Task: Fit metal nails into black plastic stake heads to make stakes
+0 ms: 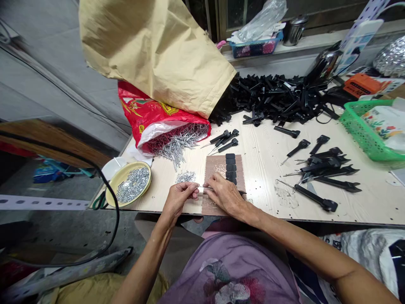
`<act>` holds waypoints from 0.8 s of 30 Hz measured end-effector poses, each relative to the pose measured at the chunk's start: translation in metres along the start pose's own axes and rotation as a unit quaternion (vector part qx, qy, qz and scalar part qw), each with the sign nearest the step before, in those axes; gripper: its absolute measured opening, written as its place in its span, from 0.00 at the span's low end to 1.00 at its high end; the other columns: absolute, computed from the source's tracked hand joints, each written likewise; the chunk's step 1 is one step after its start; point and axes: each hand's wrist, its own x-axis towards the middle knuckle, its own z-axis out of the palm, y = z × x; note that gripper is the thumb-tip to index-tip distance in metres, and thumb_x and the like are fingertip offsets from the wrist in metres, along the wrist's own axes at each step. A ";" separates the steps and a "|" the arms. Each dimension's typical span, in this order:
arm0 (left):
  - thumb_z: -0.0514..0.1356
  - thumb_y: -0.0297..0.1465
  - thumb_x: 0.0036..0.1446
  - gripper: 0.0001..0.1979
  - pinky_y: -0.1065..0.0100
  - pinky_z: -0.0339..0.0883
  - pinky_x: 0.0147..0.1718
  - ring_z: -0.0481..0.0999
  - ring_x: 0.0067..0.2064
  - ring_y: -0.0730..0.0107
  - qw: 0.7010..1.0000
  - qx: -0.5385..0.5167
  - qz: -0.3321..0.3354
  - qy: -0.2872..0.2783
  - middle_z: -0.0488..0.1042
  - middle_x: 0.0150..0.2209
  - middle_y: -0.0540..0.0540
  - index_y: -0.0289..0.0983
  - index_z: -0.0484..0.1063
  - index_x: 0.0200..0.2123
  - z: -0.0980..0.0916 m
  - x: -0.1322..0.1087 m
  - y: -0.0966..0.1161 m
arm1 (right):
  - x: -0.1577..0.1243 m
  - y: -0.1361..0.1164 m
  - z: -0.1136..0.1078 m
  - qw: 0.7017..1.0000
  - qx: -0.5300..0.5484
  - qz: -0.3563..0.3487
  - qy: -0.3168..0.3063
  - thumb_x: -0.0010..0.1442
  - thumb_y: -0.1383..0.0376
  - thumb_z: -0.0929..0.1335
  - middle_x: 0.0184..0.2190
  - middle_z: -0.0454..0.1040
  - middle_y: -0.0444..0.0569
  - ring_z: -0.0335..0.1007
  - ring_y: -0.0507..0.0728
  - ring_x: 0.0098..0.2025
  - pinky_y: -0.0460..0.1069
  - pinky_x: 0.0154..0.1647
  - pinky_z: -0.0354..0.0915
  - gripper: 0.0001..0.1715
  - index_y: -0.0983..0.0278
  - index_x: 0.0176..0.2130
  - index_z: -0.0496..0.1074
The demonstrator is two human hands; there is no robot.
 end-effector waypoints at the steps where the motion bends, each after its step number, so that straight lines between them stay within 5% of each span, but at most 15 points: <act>1: 0.67 0.38 0.45 0.14 0.73 0.68 0.25 0.69 0.22 0.78 1.000 0.001 -0.005 -0.005 0.74 0.23 0.48 0.31 0.76 0.27 -0.001 0.000 0.000 | 0.000 0.001 -0.001 1.000 -0.012 -0.009 -0.007 0.64 0.65 0.61 0.35 0.68 0.50 0.67 0.53 0.35 0.47 0.36 0.63 0.10 0.64 0.41 0.70; 8: 0.66 0.38 0.45 0.14 0.74 0.67 0.25 0.70 0.22 0.78 1.000 0.015 -0.010 -0.021 0.74 0.24 0.48 0.31 0.75 0.27 0.000 0.003 0.000 | -0.002 0.005 0.002 0.998 0.055 0.009 -0.011 0.65 0.64 0.60 0.34 0.71 0.48 0.68 0.53 0.37 0.47 0.38 0.63 0.11 0.63 0.42 0.70; 12: 0.64 0.40 0.48 0.16 0.73 0.66 0.25 0.69 0.23 0.77 0.999 0.023 0.000 -0.043 0.73 0.23 0.48 0.30 0.77 0.31 0.011 0.005 0.003 | -0.003 0.017 -0.014 0.999 0.041 -0.002 0.006 0.65 0.64 0.60 0.36 0.71 0.48 0.68 0.53 0.38 0.46 0.38 0.63 0.11 0.63 0.41 0.70; 17: 0.59 0.43 0.53 0.26 0.73 0.64 0.20 0.66 0.21 0.78 0.998 0.054 0.029 -0.034 0.67 0.24 0.52 0.34 0.71 0.51 0.035 0.010 0.000 | 0.000 0.059 -0.053 0.993 -0.107 0.003 0.058 0.66 0.61 0.60 0.38 0.70 0.49 0.66 0.53 0.38 0.46 0.36 0.61 0.14 0.61 0.41 0.72; 20: 0.58 0.43 0.54 0.24 0.74 0.62 0.19 0.66 0.22 0.78 0.986 0.144 0.085 -0.004 0.67 0.28 0.50 0.36 0.71 0.51 0.048 0.015 -0.008 | 0.010 0.092 -0.067 0.981 -0.180 0.003 0.065 0.66 0.61 0.59 0.35 0.70 0.49 0.65 0.53 0.37 0.46 0.34 0.59 0.15 0.61 0.39 0.73; 24: 0.56 0.39 0.58 0.19 0.69 0.66 0.32 0.71 0.31 0.71 0.938 0.281 0.200 0.046 0.72 0.33 0.46 0.38 0.72 0.49 0.058 0.020 -0.021 | 0.024 0.125 -0.068 0.978 -0.202 -0.025 0.055 0.66 0.61 0.60 0.34 0.71 0.49 0.63 0.54 0.37 0.47 0.32 0.57 0.15 0.62 0.38 0.74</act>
